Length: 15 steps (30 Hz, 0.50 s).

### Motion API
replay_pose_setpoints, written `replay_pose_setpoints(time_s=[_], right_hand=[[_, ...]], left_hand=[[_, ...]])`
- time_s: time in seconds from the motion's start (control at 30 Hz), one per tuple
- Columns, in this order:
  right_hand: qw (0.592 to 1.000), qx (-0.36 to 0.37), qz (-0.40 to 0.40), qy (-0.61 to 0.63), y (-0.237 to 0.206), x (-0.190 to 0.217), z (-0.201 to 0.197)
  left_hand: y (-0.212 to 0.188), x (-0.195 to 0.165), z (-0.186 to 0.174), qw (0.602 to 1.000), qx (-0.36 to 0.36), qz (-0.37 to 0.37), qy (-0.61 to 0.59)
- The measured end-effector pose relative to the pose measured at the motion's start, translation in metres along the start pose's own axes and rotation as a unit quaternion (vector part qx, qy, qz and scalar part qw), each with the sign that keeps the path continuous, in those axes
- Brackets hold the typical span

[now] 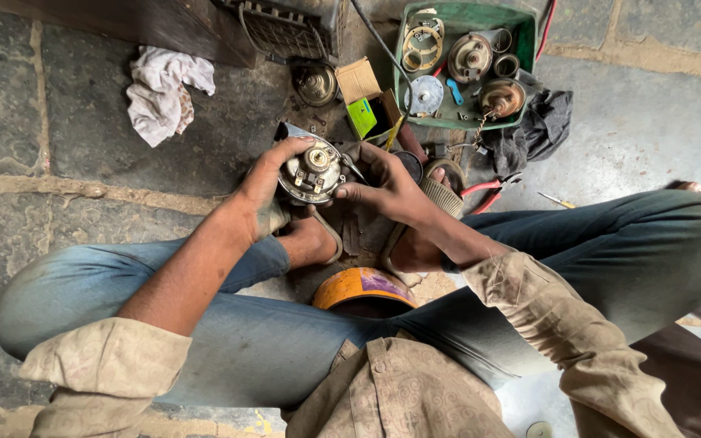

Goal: The person sits on the floor and repairs a circular electrical component. They use a wrench to tighten a bolt, pliers to strip a wire, and sandpaper to clean the contact points. The person then wipes the component with a cloth and reassembles the housing.

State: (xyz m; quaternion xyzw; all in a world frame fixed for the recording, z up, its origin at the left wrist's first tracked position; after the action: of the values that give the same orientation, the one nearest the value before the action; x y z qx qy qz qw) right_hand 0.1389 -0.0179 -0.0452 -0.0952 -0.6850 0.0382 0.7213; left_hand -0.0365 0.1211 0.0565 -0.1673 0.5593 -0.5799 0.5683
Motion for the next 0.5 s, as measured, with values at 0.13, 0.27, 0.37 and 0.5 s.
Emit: replay_pose_setpoints(time_s=[0.13, 0.27, 0.37, 0.5], right_hand=[[0.991, 0.015, 0.133, 0.027, 0.001, 0.0, -0.003], [0.997, 0.007, 0.066, 0.033, -0.001, -0.003, 0.0], [0.999, -0.024, 0.022, -0.005, -0.002, -0.009, 0.002], [0.997, 0.006, 0.047, 0.057, 0.0, -0.012, 0.001]], left_hand=[[0.001, 0.001, -0.002, 1.0, 0.004, -0.013, 0.002], [0.0, 0.002, -0.003, 1.0, -0.003, -0.009, 0.003], [0.0, 0.004, -0.003, 1.0, -0.008, -0.008, 0.011], [0.003, 0.003, -0.003, 1.0, -0.012, -0.006, 0.009]])
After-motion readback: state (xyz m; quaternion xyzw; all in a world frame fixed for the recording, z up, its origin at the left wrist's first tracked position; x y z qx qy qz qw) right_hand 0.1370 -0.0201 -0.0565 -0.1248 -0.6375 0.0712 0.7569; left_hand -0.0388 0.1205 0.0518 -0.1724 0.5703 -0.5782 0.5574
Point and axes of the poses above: each hand's wrist, its own y-axis towards the middle knuckle, its own z-axis out of the palm, x = y × z, the point moved 1 cm from there along y, towards the middle knuckle, and after that the axes turned 2 degrees about x, right-handed, at the moved point
